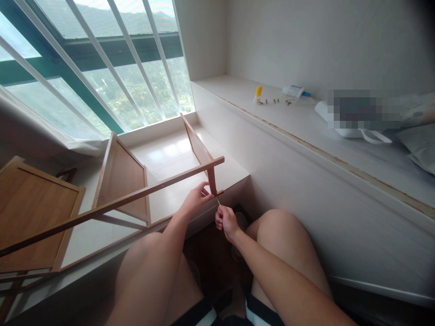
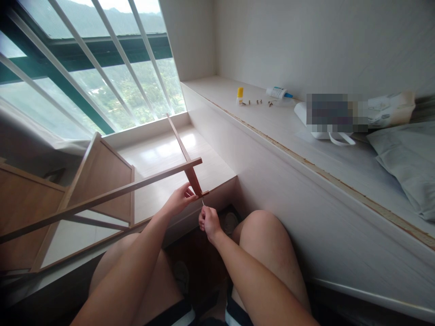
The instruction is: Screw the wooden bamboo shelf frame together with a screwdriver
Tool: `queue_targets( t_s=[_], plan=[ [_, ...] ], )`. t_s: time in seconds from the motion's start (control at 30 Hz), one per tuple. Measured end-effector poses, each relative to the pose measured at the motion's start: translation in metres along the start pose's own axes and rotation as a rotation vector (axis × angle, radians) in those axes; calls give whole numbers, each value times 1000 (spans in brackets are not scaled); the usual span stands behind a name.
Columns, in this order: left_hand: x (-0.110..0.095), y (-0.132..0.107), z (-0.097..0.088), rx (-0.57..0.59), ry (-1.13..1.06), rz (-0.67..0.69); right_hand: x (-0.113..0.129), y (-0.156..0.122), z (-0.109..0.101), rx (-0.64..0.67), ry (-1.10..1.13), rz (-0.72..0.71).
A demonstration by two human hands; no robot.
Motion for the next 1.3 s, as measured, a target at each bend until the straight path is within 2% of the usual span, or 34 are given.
queue_targets(
  t_s=[0.1, 0.23, 0.37, 0.53, 0.87, 1.13, 1.23, 1.3],
  plan=[
    [1, 0, 0, 0, -3, -2, 5, 3, -7, -89, -277, -66],
    [-1, -1, -1, 5, -1, -12, 17, 5, -15, -149, -436, -157],
    [-4, -1, -1, 8, 11, -15, 32, 2, -16, -190, -805, -288],
    [-3, -1, -1, 13, 14, -12, 37, 0, -14, -220, -1065, -290],
    [-1, -1, 0, 10, 15, -9, 43, -2, -14, -232, -1303, -246],
    [0, -1, 0, 5, 21, -28, 50, -5, -9, -216, -1583, -170],
    [-1, -1, 0, -1, 19, -25, 49, -3, -11, -213, -1511, -168],
    [-2, -1, -1, -5, 18, -15, 45, 0, -14, -194, -1275, -189]
  ],
)
Point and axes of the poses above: each hand's wrist, its own y-axis towards the middle knuckle, its own z-axis out of the palm, x = y × z, the point moved 7 cm from there along y, towards the middle knuckle, and after that the axes turned 1 degree about -x, right-handed, at the moved point
